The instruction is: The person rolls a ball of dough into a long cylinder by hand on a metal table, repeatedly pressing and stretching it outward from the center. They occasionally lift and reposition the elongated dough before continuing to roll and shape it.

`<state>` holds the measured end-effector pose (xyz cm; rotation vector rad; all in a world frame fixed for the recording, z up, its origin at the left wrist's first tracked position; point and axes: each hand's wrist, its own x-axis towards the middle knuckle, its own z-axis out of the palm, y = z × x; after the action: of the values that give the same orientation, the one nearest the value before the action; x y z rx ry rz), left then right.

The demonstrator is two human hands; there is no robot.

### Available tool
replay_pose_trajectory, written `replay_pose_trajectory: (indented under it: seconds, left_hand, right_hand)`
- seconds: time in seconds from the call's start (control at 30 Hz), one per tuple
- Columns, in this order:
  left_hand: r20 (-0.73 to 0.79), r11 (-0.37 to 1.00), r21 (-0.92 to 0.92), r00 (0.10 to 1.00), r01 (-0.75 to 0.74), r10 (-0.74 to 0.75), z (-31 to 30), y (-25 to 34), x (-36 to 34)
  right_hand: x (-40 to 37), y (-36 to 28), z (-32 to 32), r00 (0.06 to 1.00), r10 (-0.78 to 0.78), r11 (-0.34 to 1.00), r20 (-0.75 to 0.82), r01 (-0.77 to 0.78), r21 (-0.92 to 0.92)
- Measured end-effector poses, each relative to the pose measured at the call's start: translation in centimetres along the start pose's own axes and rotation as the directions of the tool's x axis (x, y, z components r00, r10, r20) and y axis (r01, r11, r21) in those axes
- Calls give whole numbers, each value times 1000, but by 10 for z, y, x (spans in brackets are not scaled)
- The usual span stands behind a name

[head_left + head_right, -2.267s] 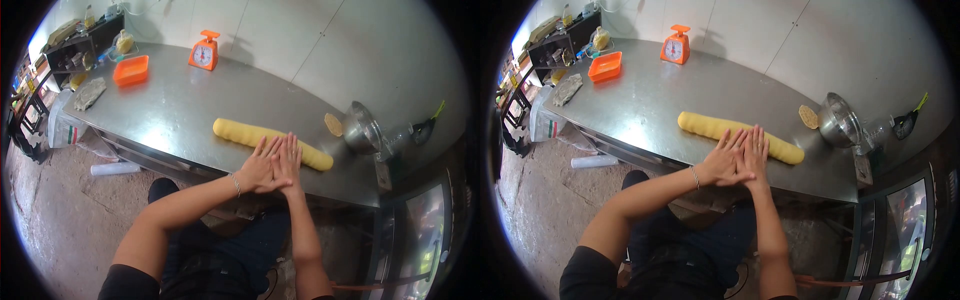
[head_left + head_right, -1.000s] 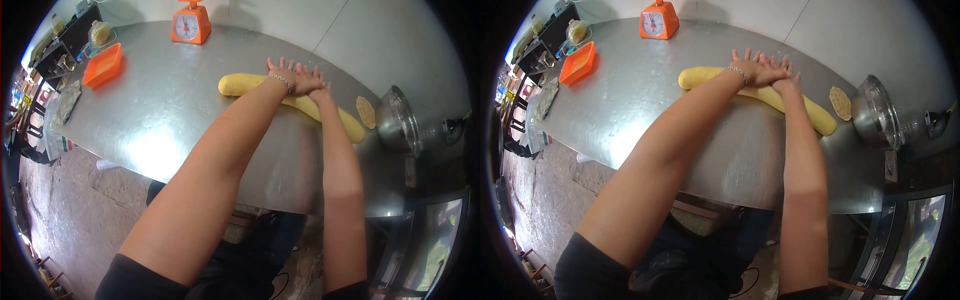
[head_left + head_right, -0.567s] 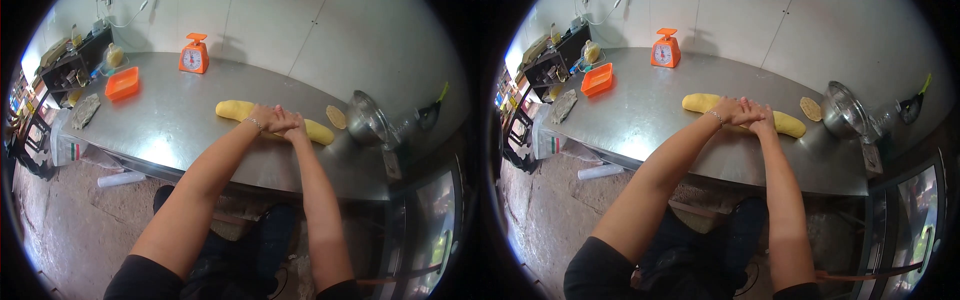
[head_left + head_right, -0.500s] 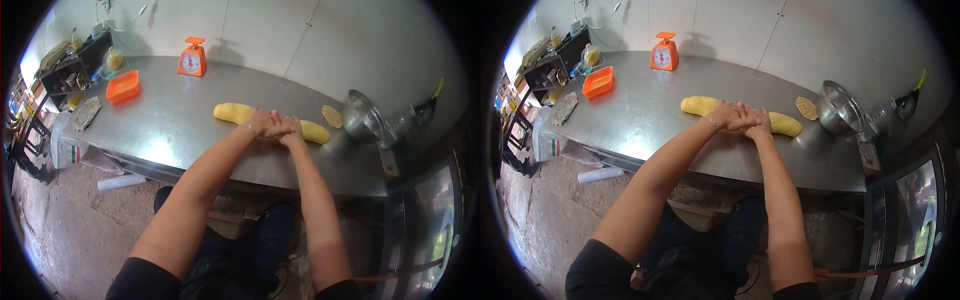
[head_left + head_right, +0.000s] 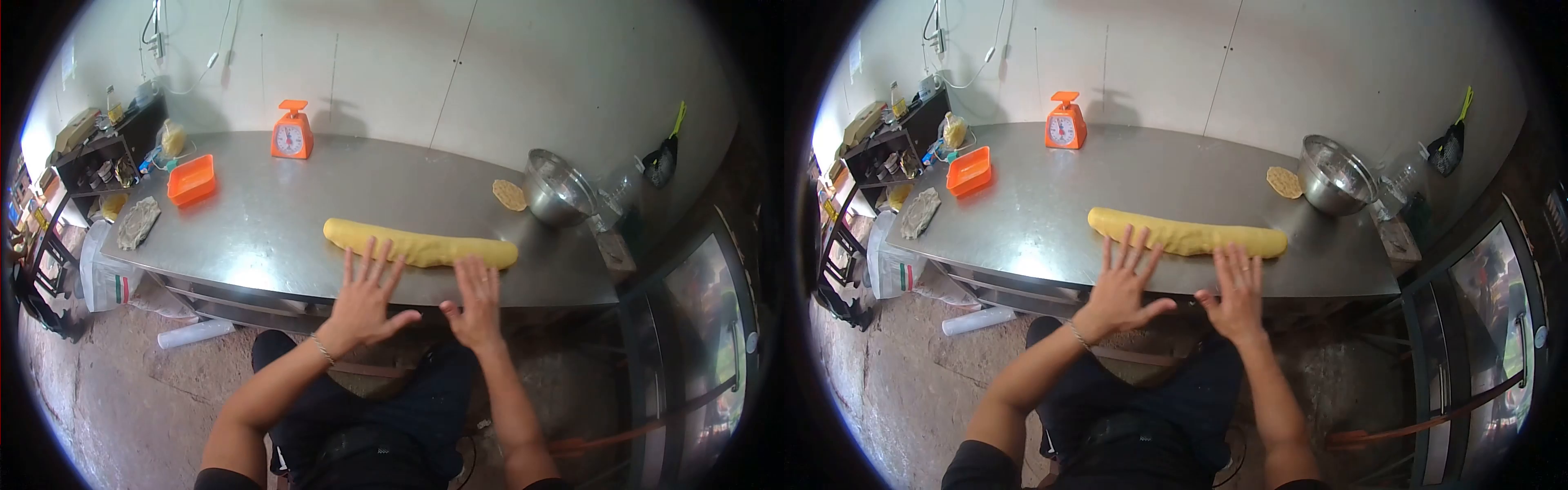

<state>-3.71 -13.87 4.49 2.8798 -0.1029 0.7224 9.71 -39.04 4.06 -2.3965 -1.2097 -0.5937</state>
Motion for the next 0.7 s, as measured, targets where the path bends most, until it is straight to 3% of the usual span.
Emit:
replay_pose_trajectory:
  seconds: [0.13, 0.23, 0.33, 0.5, 0.63, 0.67, 0.7]
  left_hand:
    - [60, 994, 112, 998, -16, 9, 3, -44, 9]
    - [139, 997, 60, 990, -39, 30, 37, -65, 28]
    - [69, 990, 143, 997, 15, -25, 48, -74, 64]
    - [171, 971, 156, 963, 181, -207, 61, -106, 147]
    - [356, 936, 95, 867, 338, -349, 77, -133, 207]
    - [531, 917, 63, 765, 393, -364, 70, -140, 227]
    - [525, 911, 47, 766, 410, -372, 76, -148, 239]
  right_hand:
    - [6, 46, -12, 997, 75, 988, -9, -76, -138]
    - [22, 80, 21, 986, 142, 985, 90, -131, -116]
    - [52, 98, 44, 992, 127, 968, 19, -119, -220]
    - [136, 129, 62, 935, 315, 925, 163, -264, -272]
    - [195, 145, 80, 851, 447, 886, 275, -380, -264]
    - [207, 153, 88, 838, 464, 880, 287, -400, -256]
    - [217, 160, 92, 834, 468, 880, 292, -410, -238]
